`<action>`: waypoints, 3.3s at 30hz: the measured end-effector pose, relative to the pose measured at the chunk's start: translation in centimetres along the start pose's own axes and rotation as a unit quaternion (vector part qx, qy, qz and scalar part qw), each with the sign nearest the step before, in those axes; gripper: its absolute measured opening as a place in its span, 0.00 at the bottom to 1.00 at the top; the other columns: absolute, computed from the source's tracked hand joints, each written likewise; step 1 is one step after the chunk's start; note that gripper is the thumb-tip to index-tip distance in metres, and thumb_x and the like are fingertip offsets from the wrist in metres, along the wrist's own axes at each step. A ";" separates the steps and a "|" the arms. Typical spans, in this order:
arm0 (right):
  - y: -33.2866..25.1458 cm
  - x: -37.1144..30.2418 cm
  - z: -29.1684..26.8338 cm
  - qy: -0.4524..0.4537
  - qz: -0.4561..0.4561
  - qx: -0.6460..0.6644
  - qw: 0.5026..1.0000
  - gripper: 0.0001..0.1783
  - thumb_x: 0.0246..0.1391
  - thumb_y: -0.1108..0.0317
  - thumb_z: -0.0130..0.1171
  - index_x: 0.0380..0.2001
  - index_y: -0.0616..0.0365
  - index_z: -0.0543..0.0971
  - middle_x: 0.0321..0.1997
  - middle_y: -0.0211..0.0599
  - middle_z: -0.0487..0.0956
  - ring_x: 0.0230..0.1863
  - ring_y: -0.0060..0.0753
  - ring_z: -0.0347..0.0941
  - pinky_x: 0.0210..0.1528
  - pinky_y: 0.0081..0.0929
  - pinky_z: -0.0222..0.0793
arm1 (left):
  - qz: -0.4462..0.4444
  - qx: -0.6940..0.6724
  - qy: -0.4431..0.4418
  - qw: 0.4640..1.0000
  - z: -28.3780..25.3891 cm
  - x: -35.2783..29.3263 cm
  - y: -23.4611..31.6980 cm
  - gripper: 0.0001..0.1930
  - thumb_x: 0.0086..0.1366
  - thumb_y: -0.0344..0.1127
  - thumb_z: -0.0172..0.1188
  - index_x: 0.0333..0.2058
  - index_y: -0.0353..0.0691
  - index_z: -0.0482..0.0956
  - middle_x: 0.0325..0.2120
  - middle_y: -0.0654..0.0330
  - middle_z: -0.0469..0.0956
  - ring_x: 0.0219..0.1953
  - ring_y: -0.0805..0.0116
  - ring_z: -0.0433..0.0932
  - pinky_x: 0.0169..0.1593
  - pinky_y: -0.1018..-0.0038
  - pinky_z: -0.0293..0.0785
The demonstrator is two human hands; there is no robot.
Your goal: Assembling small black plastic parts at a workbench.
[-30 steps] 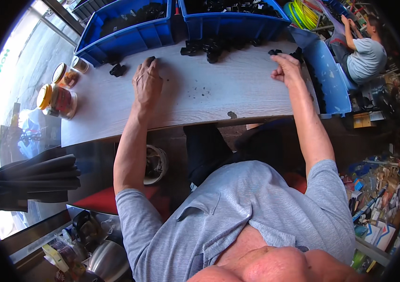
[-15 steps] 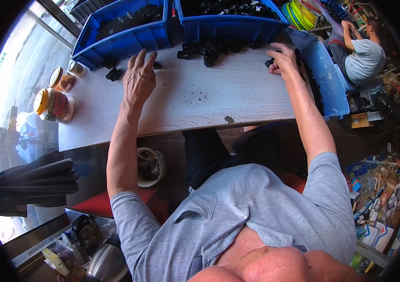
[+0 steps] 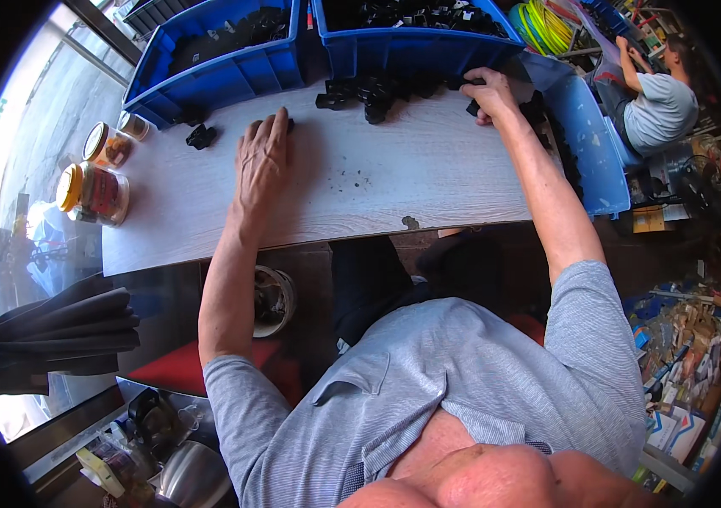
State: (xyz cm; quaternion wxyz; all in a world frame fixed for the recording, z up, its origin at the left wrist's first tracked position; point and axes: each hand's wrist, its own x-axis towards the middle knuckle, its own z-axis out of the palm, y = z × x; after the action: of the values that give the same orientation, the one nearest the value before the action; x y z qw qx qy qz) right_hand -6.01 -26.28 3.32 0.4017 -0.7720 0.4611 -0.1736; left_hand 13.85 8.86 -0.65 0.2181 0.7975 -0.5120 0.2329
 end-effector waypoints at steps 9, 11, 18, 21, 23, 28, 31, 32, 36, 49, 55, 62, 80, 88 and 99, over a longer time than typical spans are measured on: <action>1.0 -0.6 -0.3 -0.055 -0.018 0.007 0.998 0.14 0.49 0.69 0.68 0.40 0.57 0.81 0.25 0.33 0.79 0.13 0.21 0.69 0.18 0.24 0.74 | -0.140 -0.022 0.019 0.990 0.0 -0.7 -0.8 0.17 0.67 0.41 0.60 0.49 0.38 0.82 0.42 0.49 0.84 0.47 0.48 0.80 0.54 0.58 0.73; 0.9 -1.3 -0.4 -0.062 -0.030 0.030 0.997 0.12 0.49 0.70 0.68 0.39 0.58 0.82 0.25 0.34 0.79 0.14 0.21 0.69 0.19 0.24 0.74 | -0.170 -0.004 0.052 0.984 0.1 -0.8 -1.0 0.16 0.67 0.43 0.60 0.47 0.39 0.83 0.42 0.50 0.84 0.46 0.49 0.80 0.54 0.59 0.73; 1.1 -1.5 0.1 0.019 -0.028 0.069 0.997 0.25 0.47 0.72 0.69 0.52 0.59 0.79 0.27 0.39 0.81 0.14 0.22 0.71 0.18 0.25 0.76 | -0.168 -0.015 0.017 0.985 -0.1 -1.0 -0.9 0.12 0.67 0.41 0.60 0.41 0.42 0.85 0.36 0.54 0.84 0.40 0.50 0.80 0.52 0.59 0.73; 0.7 -1.1 -0.1 0.005 0.000 0.045 0.999 0.31 0.47 0.71 0.70 0.57 0.58 0.77 0.28 0.41 0.82 0.14 0.22 0.71 0.18 0.25 0.76 | -0.119 -0.032 0.025 0.992 -0.3 -1.3 1.3 0.09 0.64 0.37 0.62 0.39 0.42 0.84 0.36 0.56 0.84 0.41 0.50 0.80 0.48 0.59 0.75; 0.5 -0.8 0.1 0.013 0.020 0.012 1.000 0.28 0.47 0.70 0.70 0.55 0.58 0.79 0.28 0.41 0.82 0.14 0.23 0.70 0.18 0.26 0.76 | -0.067 -0.046 0.024 0.996 -0.5 -1.4 2.0 0.09 0.61 0.32 0.63 0.40 0.43 0.82 0.37 0.57 0.84 0.42 0.50 0.80 0.45 0.58 0.77; 0.1 -1.0 0.3 0.001 0.026 0.006 1.000 0.24 0.48 0.70 0.69 0.51 0.58 0.81 0.27 0.38 0.82 0.13 0.24 0.69 0.17 0.27 0.75 | -0.046 -0.051 0.027 0.997 -0.5 -1.4 2.0 0.10 0.60 0.32 0.64 0.41 0.43 0.82 0.37 0.58 0.84 0.44 0.50 0.80 0.47 0.58 0.77; 0.5 -1.1 0.1 0.000 0.014 0.037 0.999 0.21 0.50 0.67 0.69 0.50 0.57 0.82 0.24 0.36 0.79 0.11 0.23 0.66 0.15 0.27 0.72 | -0.043 -0.055 0.019 0.997 -0.4 -1.2 2.1 0.10 0.60 0.32 0.64 0.42 0.42 0.82 0.38 0.56 0.84 0.45 0.51 0.81 0.48 0.59 0.77; 0.8 -1.1 -0.1 -0.007 0.006 0.071 0.997 0.21 0.52 0.64 0.69 0.49 0.57 0.81 0.20 0.34 0.76 0.10 0.22 0.63 0.14 0.27 0.70 | -0.039 -0.057 0.018 0.997 -0.4 -1.1 2.1 0.10 0.61 0.33 0.65 0.42 0.42 0.83 0.38 0.56 0.85 0.44 0.52 0.81 0.48 0.60 0.77; -0.1 -3.1 -1.1 -0.030 0.021 0.094 0.995 0.21 0.53 0.63 0.69 0.50 0.56 0.82 0.23 0.34 0.79 0.13 0.23 0.69 0.16 0.26 0.73 | -0.064 -0.079 0.008 0.995 -0.6 -1.2 2.0 0.11 0.60 0.32 0.66 0.43 0.42 0.83 0.38 0.56 0.85 0.43 0.53 0.82 0.48 0.61 0.77; -0.6 -10.0 1.6 -0.226 -0.020 0.063 0.972 0.16 0.53 0.64 0.69 0.43 0.59 0.82 0.25 0.32 0.80 0.08 0.21 0.65 0.10 0.22 0.63 | -0.029 -0.267 0.036 0.962 0.9 0.6 11.6 0.14 0.58 0.28 0.65 0.45 0.42 0.83 0.38 0.55 0.84 0.40 0.54 0.82 0.44 0.64 0.79; -1.1 -11.3 1.4 -0.190 0.005 0.068 0.979 0.26 0.50 0.66 0.69 0.53 0.58 0.77 0.19 0.28 0.75 0.09 0.20 0.65 0.12 0.22 0.64 | 0.000 -0.250 0.034 0.968 2.6 2.3 13.1 0.16 0.60 0.30 0.65 0.48 0.42 0.82 0.39 0.55 0.83 0.40 0.53 0.82 0.44 0.63 0.79; -1.2 -11.3 1.9 -0.200 -0.017 0.068 0.977 0.29 0.49 0.71 0.66 0.57 0.54 0.75 0.16 0.27 0.72 0.08 0.20 0.63 0.10 0.24 0.61 | 0.007 -0.222 -0.002 0.975 3.7 2.6 13.3 0.16 0.60 0.30 0.64 0.48 0.42 0.82 0.40 0.54 0.83 0.41 0.52 0.82 0.44 0.62 0.79; -1.6 -10.9 2.7 -0.196 -0.064 0.045 0.977 0.30 0.52 0.71 0.63 0.60 0.50 0.74 0.17 0.28 0.72 0.08 0.21 0.63 0.07 0.24 0.56 | -0.008 -0.246 0.027 0.969 5.0 3.3 13.4 0.12 0.61 0.30 0.63 0.45 0.43 0.83 0.36 0.54 0.83 0.37 0.50 0.83 0.40 0.61 0.80; -1.8 -10.2 3.8 -0.224 -0.077 -0.005 0.972 0.20 0.54 0.70 0.57 0.52 0.48 0.79 0.17 0.28 0.72 0.08 0.23 0.65 0.08 0.26 0.59 | 0.004 -0.229 0.022 0.973 3.8 2.7 13.7 0.12 0.61 0.28 0.62 0.45 0.42 0.83 0.39 0.54 0.83 0.38 0.50 0.83 0.42 0.61 0.80; -1.8 -10.2 3.1 -0.251 -0.096 -0.012 0.963 0.20 0.52 0.72 0.62 0.50 0.56 0.79 0.15 0.30 0.72 0.08 0.24 0.65 0.10 0.26 0.61 | 0.051 -0.177 -0.020 0.983 2.3 1.7 13.3 0.16 0.62 0.30 0.58 0.49 0.43 0.81 0.47 0.57 0.82 0.46 0.55 0.81 0.48 0.58 0.76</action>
State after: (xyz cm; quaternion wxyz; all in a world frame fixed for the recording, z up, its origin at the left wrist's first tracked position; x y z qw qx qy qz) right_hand -8.23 -15.67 3.85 0.4767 -0.8360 0.2716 -0.0066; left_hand 2.63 1.27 -0.04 0.3332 0.7239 -0.5891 0.1338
